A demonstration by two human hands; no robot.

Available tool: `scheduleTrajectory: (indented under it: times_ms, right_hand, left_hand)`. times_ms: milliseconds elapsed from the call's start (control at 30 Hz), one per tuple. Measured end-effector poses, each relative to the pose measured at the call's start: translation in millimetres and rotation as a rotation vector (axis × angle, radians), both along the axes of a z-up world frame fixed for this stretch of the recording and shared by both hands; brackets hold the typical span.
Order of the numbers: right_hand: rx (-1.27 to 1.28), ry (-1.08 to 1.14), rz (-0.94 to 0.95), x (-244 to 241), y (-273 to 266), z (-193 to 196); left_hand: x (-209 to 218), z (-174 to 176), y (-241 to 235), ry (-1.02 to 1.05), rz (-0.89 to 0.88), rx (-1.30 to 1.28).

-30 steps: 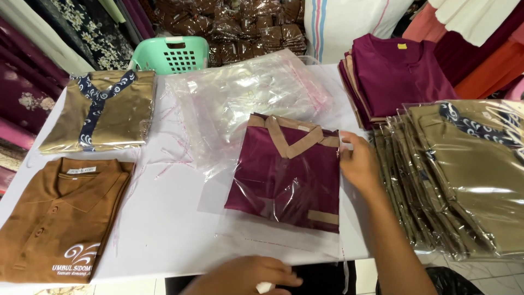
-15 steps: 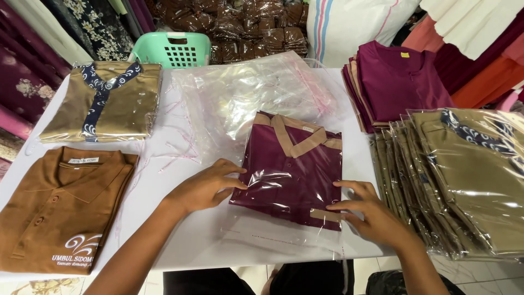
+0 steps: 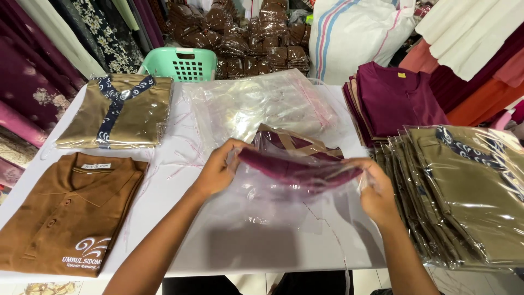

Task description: Packing folded shirts into individual plastic bags for storage or shipping.

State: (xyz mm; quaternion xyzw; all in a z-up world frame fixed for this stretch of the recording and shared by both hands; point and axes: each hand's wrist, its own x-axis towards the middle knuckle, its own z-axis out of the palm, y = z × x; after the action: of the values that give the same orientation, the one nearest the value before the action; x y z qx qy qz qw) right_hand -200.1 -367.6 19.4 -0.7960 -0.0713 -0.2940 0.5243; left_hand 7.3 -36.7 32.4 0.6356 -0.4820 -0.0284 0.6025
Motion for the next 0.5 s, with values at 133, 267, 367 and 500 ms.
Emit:
scheduleTrajectory:
  times_ms: [133, 267, 367, 500]
  right_hand:
    - [-0.023, -0.191, -0.113, 18, 19, 56]
    - [0.023, -0.232, -0.246, 41, -41, 19]
    - [0.118, -0.136, -0.367, 36, 11, 80]
    - [0.409, -0.054, -0.291, 48, 7, 42]
  left_hand:
    - [9, 20, -17, 0.035, 0.142, -0.165]
    - [29, 29, -30, 0.091, 0.222, -0.346]
    - [-3, 75, -21, 0.173, 0.237, -0.408]
    - [-25, 87, -13, 0.311, 0.237, -0.413]
